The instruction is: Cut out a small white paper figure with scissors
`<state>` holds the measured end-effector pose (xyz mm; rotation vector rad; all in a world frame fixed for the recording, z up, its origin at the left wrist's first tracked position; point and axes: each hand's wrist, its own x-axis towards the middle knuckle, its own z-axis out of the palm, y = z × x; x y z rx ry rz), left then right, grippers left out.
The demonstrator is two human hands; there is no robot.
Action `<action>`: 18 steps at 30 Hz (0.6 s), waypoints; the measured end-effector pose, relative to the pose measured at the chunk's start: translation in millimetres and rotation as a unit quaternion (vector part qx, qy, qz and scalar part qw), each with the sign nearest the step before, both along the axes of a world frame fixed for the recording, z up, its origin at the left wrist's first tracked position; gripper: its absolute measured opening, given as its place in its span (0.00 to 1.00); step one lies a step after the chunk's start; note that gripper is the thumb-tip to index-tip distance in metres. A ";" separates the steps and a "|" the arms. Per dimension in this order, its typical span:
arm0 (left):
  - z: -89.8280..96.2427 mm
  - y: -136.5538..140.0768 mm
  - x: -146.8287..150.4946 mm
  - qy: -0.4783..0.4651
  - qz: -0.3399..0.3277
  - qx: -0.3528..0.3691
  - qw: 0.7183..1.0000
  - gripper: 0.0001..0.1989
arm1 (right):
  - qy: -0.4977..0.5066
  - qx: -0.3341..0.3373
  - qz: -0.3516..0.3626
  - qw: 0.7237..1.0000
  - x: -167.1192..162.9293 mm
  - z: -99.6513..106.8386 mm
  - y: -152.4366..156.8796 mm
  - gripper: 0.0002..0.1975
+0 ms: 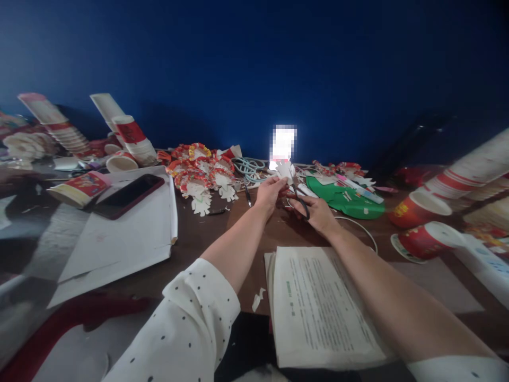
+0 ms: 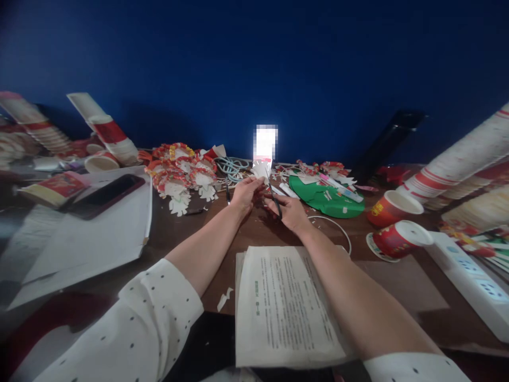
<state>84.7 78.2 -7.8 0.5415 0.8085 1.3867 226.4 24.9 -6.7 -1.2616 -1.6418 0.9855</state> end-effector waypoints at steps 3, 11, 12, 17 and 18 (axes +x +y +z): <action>-0.4 0.3 0.0 0.006 -0.001 0.002 1.000 0.14 | -0.004 0.004 0.003 1.000 0.0 -0.8 -0.3 0.29; 0.5 -0.1 -0.2 0.007 -0.003 -0.002 1.000 0.17 | -0.002 0.012 0.002 1.000 -1.9 -2.5 -0.1 0.29; 0.3 -0.1 -0.2 0.008 -0.004 0.000 1.000 0.17 | -0.002 0.012 0.002 1.000 -2.0 -2.9 0.0 0.28; -1.0 -0.1 0.9 0.030 -0.005 0.011 0.999 0.17 | 0.002 0.018 -0.007 1.000 -1.7 -4.9 0.4 0.28; -1.1 -0.3 1.2 0.035 -0.008 0.012 0.999 0.17 | 0.005 0.017 -0.012 1.000 -1.5 -5.4 0.4 0.28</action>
